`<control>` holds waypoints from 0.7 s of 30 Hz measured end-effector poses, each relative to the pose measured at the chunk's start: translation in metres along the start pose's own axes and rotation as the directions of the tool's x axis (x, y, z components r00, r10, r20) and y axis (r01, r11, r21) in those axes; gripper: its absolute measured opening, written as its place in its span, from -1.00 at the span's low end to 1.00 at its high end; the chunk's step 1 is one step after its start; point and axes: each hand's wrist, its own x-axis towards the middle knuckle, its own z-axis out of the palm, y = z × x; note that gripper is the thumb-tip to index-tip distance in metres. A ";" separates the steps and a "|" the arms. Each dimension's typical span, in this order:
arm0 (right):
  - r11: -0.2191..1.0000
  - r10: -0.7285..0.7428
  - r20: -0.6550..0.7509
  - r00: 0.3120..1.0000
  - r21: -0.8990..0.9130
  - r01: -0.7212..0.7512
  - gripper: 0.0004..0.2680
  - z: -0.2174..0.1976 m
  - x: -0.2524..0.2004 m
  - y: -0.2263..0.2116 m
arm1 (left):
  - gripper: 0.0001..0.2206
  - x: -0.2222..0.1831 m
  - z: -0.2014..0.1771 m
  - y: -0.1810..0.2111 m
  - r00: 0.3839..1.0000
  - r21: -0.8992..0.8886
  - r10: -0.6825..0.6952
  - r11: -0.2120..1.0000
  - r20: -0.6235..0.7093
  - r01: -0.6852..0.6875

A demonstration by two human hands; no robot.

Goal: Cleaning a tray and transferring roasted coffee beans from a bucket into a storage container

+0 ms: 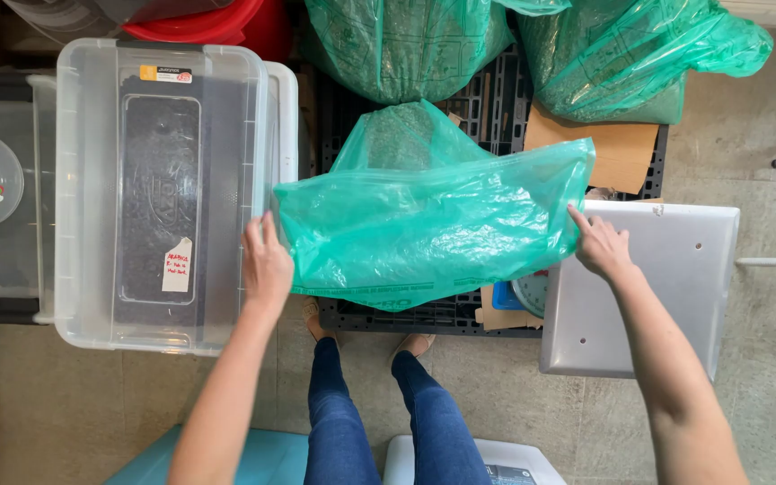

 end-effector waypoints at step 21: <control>0.828 -0.276 -0.119 0.954 -0.533 0.174 -0.52 0.016 0.088 0.026 | -0.46 0.062 0.265 -0.139 0.942 -0.381 0.334 0.868 -0.030 -0.320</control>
